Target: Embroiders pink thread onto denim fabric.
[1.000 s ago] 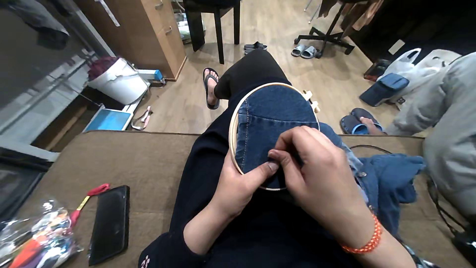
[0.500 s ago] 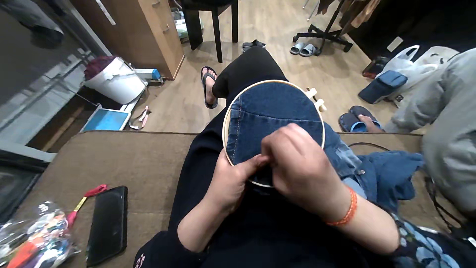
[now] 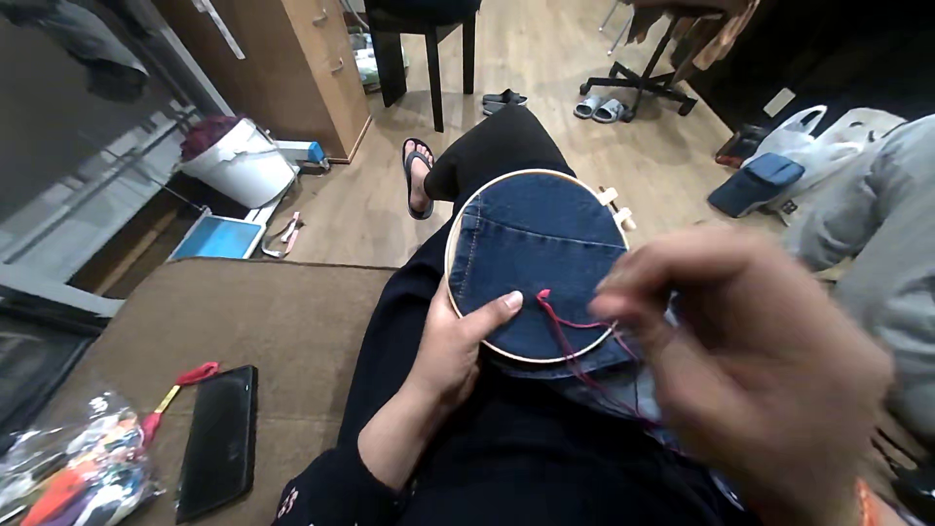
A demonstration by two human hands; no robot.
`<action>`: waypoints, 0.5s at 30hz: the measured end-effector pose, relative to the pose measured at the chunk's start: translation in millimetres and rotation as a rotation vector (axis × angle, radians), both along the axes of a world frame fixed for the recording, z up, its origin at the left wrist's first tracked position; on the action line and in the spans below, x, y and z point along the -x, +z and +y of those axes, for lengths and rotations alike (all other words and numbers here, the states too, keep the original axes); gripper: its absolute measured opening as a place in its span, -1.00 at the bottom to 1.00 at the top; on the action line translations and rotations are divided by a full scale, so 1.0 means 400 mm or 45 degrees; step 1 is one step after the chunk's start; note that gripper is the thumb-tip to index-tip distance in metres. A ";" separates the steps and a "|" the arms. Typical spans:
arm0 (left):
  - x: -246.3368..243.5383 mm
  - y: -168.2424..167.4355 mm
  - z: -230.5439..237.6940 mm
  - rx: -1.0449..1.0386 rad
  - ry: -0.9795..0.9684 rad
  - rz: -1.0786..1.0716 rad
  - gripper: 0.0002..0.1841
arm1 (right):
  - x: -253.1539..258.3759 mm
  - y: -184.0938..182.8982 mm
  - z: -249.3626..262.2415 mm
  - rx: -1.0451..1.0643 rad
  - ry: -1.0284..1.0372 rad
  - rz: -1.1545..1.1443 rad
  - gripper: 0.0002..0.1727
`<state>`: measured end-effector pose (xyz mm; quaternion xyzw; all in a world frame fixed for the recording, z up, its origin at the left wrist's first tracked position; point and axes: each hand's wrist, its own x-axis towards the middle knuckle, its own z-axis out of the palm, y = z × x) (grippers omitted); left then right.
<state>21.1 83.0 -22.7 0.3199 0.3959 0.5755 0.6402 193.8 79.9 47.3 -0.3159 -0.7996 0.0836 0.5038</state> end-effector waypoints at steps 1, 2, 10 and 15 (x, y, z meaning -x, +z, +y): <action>0.008 -0.007 0.005 -0.011 0.016 -0.023 -0.40 | -0.035 -0.009 0.022 0.102 -0.122 0.064 -0.89; 0.013 -0.013 0.006 -0.042 0.042 0.005 -0.33 | -0.064 -0.026 0.037 0.219 -0.261 0.115 -0.84; 0.027 -0.077 0.028 -0.681 0.473 0.880 -0.22 | -0.079 -0.183 0.033 0.672 -0.450 0.138 -0.30; 0.024 -0.092 0.036 -0.621 0.488 0.865 -0.43 | -0.074 -0.193 0.032 0.679 -0.474 0.201 -0.33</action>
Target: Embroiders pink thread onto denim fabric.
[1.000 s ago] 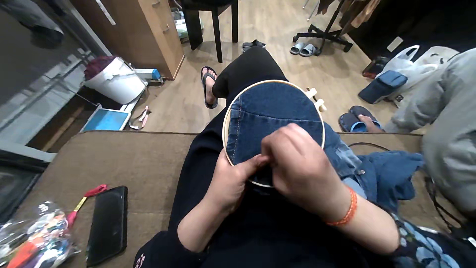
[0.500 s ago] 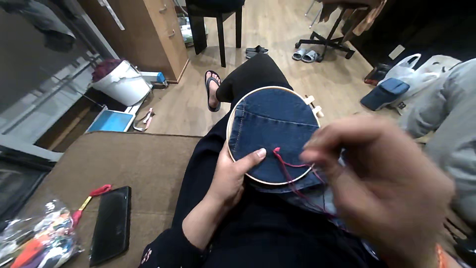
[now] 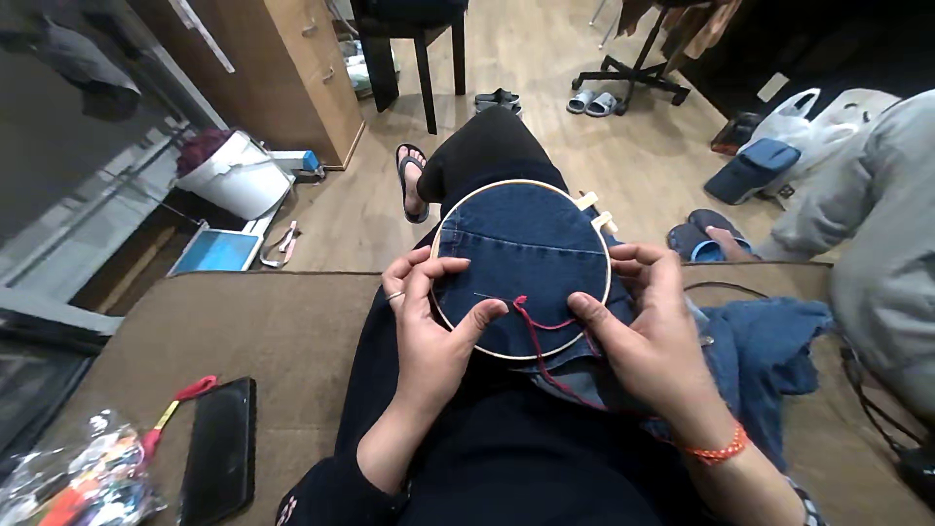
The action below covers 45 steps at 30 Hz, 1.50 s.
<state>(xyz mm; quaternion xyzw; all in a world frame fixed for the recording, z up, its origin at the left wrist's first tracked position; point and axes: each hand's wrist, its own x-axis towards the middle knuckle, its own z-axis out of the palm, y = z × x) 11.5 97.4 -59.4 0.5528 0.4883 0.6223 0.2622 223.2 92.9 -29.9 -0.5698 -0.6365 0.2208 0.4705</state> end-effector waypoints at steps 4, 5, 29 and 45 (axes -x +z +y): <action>-0.001 -0.007 -0.003 0.022 -0.011 0.009 -0.66 | 0.000 -0.007 0.002 0.011 0.001 0.030 -0.36; -0.002 -0.009 -0.004 0.028 -0.021 -0.004 -0.71 | 0.001 -0.008 0.003 0.010 0.009 0.043 -0.37; -0.039 -0.015 0.021 -0.774 0.022 0.904 -0.91 | 0.014 -0.017 0.001 -0.098 -0.056 -0.132 -0.37; -0.008 0.032 0.019 -0.327 -0.247 -0.017 -0.95 | 0.007 -0.020 0.009 -0.030 -0.041 -0.054 -0.40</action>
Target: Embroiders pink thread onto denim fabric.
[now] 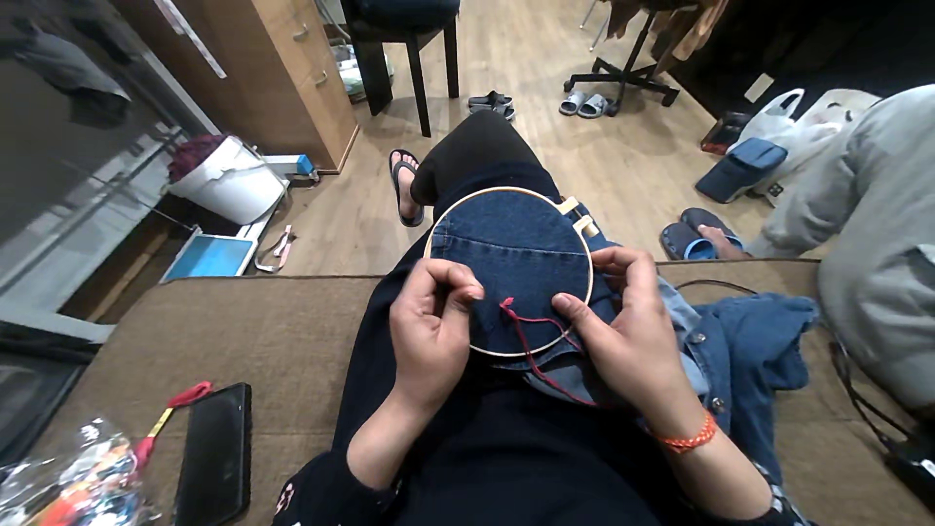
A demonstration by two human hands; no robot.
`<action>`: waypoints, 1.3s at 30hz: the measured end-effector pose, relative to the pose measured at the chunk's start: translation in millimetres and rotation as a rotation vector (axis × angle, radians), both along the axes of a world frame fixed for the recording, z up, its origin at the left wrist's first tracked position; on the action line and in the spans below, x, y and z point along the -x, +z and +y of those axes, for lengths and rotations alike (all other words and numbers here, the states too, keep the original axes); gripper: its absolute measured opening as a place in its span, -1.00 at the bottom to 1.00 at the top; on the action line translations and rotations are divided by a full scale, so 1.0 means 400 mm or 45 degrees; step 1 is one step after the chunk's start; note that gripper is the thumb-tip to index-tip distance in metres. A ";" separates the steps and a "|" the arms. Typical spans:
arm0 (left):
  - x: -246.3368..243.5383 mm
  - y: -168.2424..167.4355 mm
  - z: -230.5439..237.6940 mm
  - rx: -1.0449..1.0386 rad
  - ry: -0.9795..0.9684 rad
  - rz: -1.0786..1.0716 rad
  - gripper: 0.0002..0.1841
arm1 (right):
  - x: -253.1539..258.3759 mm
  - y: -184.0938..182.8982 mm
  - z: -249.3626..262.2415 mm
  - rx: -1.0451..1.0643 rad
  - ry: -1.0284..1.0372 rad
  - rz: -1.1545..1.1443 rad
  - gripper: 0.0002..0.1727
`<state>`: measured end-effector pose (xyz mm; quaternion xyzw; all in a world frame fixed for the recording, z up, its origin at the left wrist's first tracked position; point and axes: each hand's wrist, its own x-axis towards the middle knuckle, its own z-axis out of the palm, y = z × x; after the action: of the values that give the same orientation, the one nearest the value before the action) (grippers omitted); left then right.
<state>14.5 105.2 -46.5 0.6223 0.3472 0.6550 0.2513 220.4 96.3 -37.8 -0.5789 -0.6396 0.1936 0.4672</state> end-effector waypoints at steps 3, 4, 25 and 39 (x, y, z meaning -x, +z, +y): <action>0.050 0.024 0.018 -0.029 0.094 -0.207 -0.89 | -0.007 -0.001 -0.001 0.017 0.011 0.005 -0.38; 0.068 0.025 0.026 -0.035 0.153 -0.286 -0.87 | -0.008 0.000 -0.002 0.020 0.008 0.014 -0.38; -0.023 0.014 -0.072 0.751 -0.311 -0.607 -0.67 | 0.080 0.051 -0.048 -0.379 0.153 -0.522 -0.75; -0.019 0.027 -0.078 0.802 -0.348 -0.735 -0.66 | -0.077 0.111 -0.047 0.172 0.714 0.626 -0.86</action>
<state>22.1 74.2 -35.7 0.3471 0.3600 0.6249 0.5995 251.2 77.7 6.5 -0.3471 -0.6279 0.4887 0.4964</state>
